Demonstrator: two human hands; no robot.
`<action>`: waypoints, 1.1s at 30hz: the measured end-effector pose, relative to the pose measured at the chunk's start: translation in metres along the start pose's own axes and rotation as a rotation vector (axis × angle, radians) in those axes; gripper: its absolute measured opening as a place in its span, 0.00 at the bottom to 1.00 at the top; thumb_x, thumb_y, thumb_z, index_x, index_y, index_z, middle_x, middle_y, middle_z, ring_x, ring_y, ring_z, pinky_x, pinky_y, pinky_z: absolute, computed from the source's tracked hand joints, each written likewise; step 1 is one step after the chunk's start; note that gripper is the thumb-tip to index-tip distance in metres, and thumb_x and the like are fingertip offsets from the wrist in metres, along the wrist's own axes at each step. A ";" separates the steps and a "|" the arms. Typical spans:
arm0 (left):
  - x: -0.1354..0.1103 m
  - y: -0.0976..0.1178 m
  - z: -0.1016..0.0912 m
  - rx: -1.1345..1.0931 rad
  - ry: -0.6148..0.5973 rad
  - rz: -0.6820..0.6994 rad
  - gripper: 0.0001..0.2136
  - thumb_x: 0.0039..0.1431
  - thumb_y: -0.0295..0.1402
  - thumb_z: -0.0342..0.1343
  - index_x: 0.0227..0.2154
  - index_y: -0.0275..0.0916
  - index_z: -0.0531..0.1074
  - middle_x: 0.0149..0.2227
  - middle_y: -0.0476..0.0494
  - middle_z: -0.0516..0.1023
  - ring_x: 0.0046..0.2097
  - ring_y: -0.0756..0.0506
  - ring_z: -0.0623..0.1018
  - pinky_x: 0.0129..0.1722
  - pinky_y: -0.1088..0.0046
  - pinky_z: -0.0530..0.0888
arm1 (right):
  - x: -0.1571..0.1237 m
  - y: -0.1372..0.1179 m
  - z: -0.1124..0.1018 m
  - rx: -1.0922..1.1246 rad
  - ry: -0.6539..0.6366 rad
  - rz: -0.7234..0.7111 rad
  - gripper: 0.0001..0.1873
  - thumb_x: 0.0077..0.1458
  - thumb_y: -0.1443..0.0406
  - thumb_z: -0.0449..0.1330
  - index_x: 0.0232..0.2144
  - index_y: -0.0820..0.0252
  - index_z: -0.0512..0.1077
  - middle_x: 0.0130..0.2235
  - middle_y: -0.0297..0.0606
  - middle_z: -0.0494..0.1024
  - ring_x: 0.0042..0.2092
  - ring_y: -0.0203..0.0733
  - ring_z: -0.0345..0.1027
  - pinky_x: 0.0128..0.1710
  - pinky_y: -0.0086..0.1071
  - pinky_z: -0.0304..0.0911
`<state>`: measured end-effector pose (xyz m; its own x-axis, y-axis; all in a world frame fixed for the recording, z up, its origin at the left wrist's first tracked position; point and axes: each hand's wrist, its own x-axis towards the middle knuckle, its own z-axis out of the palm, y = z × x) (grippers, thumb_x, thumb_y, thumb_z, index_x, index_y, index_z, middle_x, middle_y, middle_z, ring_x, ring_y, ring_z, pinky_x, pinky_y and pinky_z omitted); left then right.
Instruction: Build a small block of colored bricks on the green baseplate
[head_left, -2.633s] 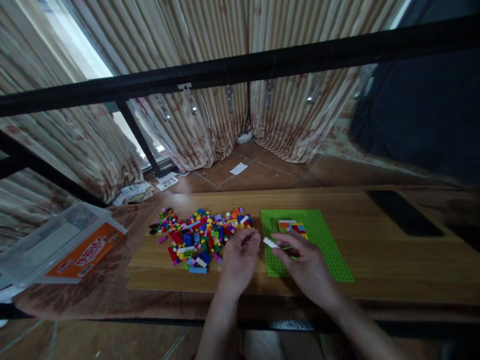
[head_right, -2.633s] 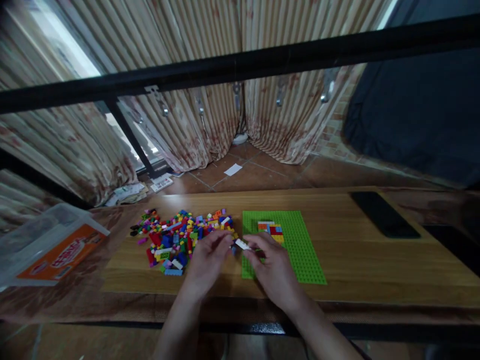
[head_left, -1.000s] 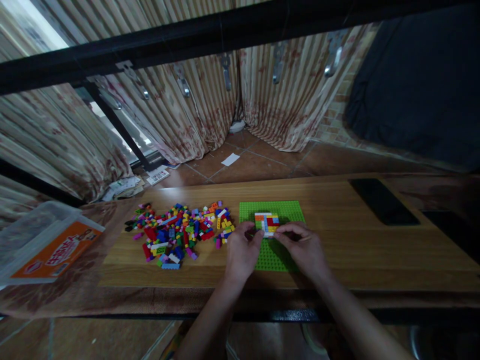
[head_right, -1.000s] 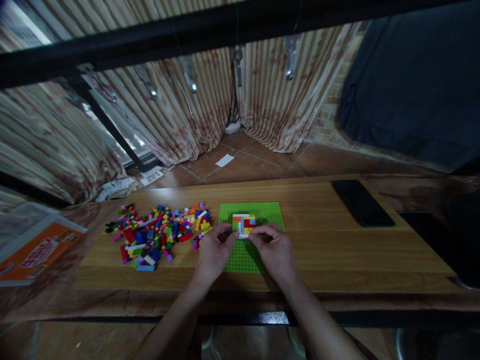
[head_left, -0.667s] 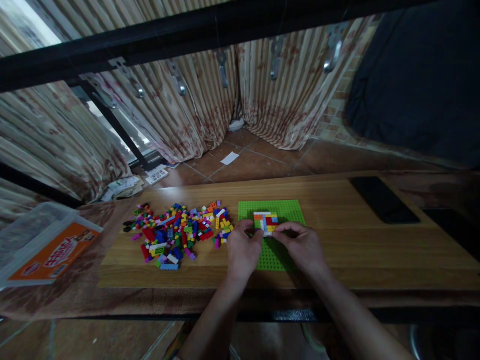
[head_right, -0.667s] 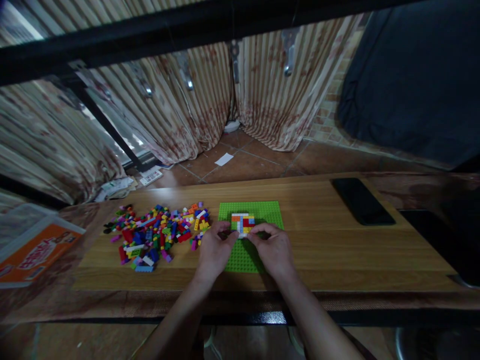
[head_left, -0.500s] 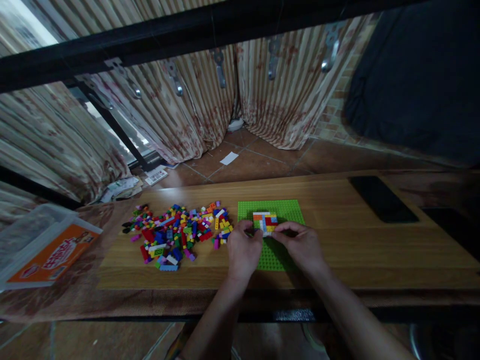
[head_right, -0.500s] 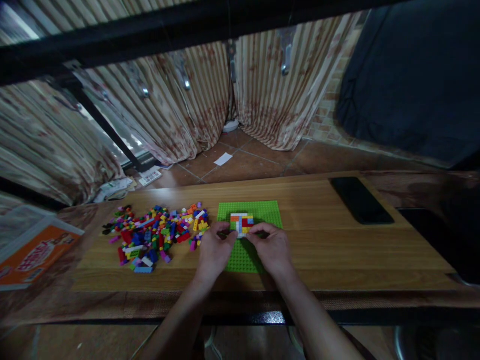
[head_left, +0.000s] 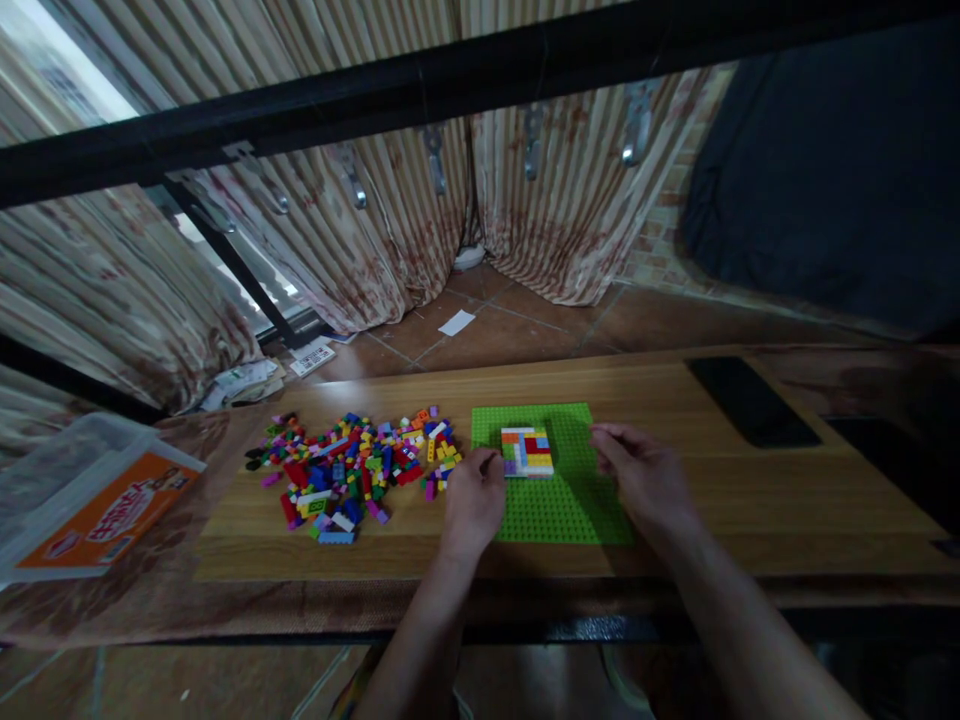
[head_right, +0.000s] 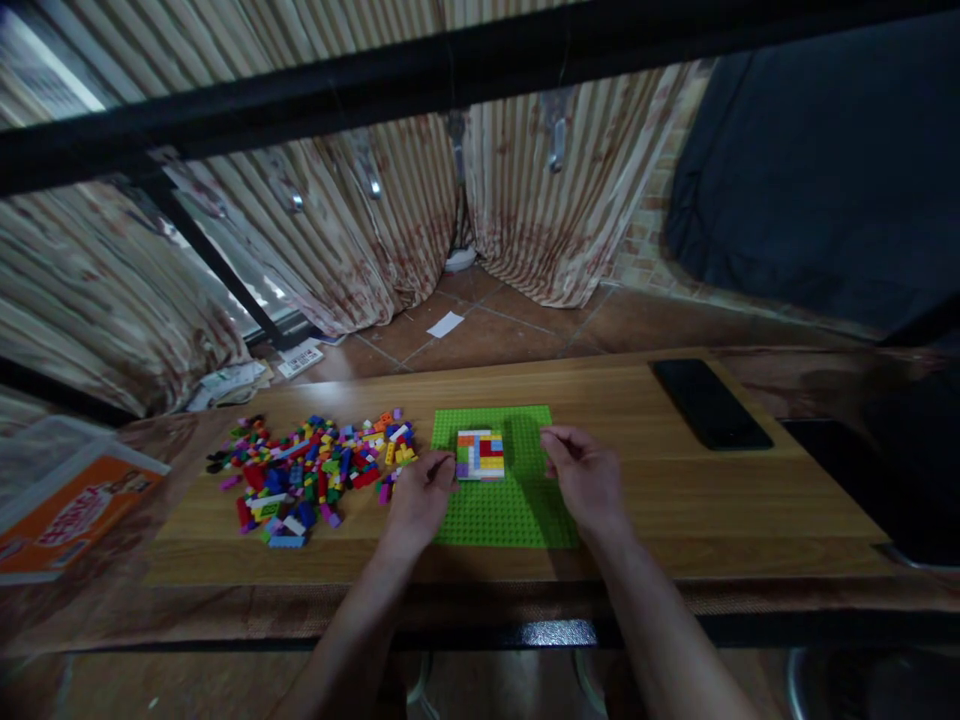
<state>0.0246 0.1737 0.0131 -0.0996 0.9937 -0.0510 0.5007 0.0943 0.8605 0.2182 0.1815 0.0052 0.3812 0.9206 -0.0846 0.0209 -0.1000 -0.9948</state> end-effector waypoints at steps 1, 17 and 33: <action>-0.001 -0.001 0.000 -0.002 -0.016 -0.005 0.11 0.59 0.31 0.48 0.31 0.38 0.76 0.27 0.45 0.77 0.30 0.47 0.76 0.29 0.74 0.68 | 0.002 0.001 -0.002 -0.010 0.012 0.002 0.20 0.43 0.50 0.64 0.33 0.60 0.77 0.29 0.37 0.78 0.26 0.36 0.66 0.25 0.32 0.64; 0.004 -0.014 -0.041 -0.476 0.217 -0.050 0.09 0.54 0.36 0.55 0.31 0.36 0.77 0.25 0.49 0.74 0.27 0.51 0.71 0.27 0.77 0.69 | -0.028 0.007 0.029 -0.935 -0.257 -0.787 0.32 0.63 0.52 0.47 0.63 0.63 0.55 0.65 0.50 0.58 0.66 0.51 0.48 0.63 0.52 0.49; -0.015 0.023 0.013 -0.878 0.073 -0.124 0.07 0.56 0.29 0.54 0.32 0.34 0.77 0.27 0.47 0.76 0.25 0.54 0.71 0.27 0.79 0.70 | -0.048 0.021 0.040 -1.194 -0.211 -0.977 0.35 0.62 0.59 0.41 0.67 0.67 0.39 0.65 0.58 0.56 0.66 0.61 0.49 0.59 0.63 0.49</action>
<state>0.0485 0.1619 0.0267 -0.1791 0.9703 -0.1625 -0.3543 0.0905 0.9307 0.1630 0.1503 -0.0142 -0.3485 0.8294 0.4367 0.9101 0.4108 -0.0539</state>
